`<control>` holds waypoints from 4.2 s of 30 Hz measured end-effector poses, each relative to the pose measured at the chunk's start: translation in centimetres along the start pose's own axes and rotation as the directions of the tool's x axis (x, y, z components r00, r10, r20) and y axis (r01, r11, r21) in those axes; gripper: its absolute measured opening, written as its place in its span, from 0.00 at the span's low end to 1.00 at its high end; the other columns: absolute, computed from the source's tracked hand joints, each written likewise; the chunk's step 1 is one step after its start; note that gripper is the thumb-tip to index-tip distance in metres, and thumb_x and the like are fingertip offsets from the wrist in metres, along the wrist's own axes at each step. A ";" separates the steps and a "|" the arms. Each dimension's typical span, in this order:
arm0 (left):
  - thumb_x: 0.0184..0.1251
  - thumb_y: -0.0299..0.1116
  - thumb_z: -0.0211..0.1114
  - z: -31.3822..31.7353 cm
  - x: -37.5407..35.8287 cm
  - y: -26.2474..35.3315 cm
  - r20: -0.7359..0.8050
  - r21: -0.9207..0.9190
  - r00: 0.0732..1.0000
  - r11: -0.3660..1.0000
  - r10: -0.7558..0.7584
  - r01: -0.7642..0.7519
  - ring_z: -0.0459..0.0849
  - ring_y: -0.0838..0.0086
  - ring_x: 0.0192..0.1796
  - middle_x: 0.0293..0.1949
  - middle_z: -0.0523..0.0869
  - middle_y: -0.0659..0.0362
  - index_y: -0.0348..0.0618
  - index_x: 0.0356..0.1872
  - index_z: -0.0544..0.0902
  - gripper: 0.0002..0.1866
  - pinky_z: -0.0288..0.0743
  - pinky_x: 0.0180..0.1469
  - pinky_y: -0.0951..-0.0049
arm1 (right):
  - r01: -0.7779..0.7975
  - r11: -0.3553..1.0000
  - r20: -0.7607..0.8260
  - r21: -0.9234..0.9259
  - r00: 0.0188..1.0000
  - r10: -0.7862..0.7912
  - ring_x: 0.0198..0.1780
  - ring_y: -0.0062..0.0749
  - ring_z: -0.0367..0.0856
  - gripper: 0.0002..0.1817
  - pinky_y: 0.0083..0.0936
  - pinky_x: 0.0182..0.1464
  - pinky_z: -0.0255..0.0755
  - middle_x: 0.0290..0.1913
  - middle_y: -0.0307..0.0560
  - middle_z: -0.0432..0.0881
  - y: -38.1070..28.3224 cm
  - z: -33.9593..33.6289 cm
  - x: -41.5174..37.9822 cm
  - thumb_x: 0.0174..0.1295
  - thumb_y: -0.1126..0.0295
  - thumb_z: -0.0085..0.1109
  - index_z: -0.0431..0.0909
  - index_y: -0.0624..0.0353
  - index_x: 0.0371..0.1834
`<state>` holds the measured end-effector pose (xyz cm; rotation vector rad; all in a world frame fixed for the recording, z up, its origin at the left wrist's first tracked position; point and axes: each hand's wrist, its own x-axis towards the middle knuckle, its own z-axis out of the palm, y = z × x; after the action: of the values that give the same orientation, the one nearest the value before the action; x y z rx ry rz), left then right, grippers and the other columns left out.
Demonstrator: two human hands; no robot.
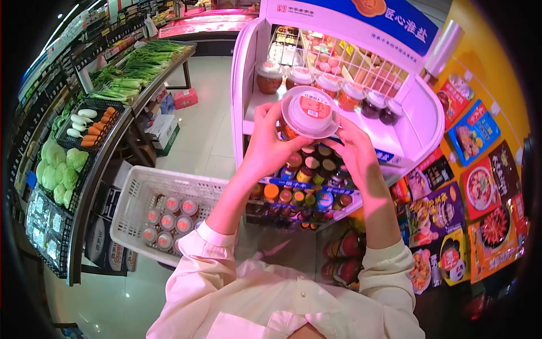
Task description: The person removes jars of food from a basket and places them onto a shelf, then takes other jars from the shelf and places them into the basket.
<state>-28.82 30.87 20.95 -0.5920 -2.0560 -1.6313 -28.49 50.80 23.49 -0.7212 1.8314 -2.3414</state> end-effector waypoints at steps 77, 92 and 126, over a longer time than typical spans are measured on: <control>0.61 0.34 0.62 3.3 7.4 -13.2 -0.260 0.724 0.963 0.645 -0.074 0.245 0.82 0.45 0.41 0.50 0.77 0.32 0.25 0.66 0.56 0.37 0.76 0.41 0.51 | -0.439 0.852 -0.076 -0.286 0.897 0.436 0.41 0.27 0.82 0.18 0.27 0.39 0.77 0.47 0.40 0.79 13.3 -4.1 21.7 0.69 0.55 0.50 0.72 0.57 0.51; 0.59 0.30 0.61 3.1 7.5 -13.7 -0.263 0.714 0.965 0.673 -0.002 0.196 0.81 0.44 0.44 0.59 0.67 0.34 0.28 0.69 0.54 0.38 0.77 0.42 0.52 | 0.020 0.738 -0.028 -0.674 0.998 -0.052 0.52 0.44 0.79 0.31 0.32 0.52 0.74 0.60 0.56 0.73 12.5 -2.2 14.8 0.65 0.63 0.56 0.62 0.59 0.70; 0.57 0.22 0.64 3.9 -21.8 -4.0 0.232 0.172 0.955 0.974 -0.184 0.146 0.78 0.53 0.52 0.49 0.76 0.48 0.42 0.55 0.78 0.22 0.75 0.54 0.63 | -0.135 0.841 -0.346 -0.523 0.936 -0.066 0.49 0.31 0.80 0.20 0.23 0.52 0.73 0.52 0.50 0.80 13.8 5.2 -18.8 0.63 0.77 0.57 0.75 0.63 0.59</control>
<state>-13.85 32.67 4.28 -0.6086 -2.4471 -1.5342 -12.70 48.73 5.67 -0.2945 2.6932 -2.0237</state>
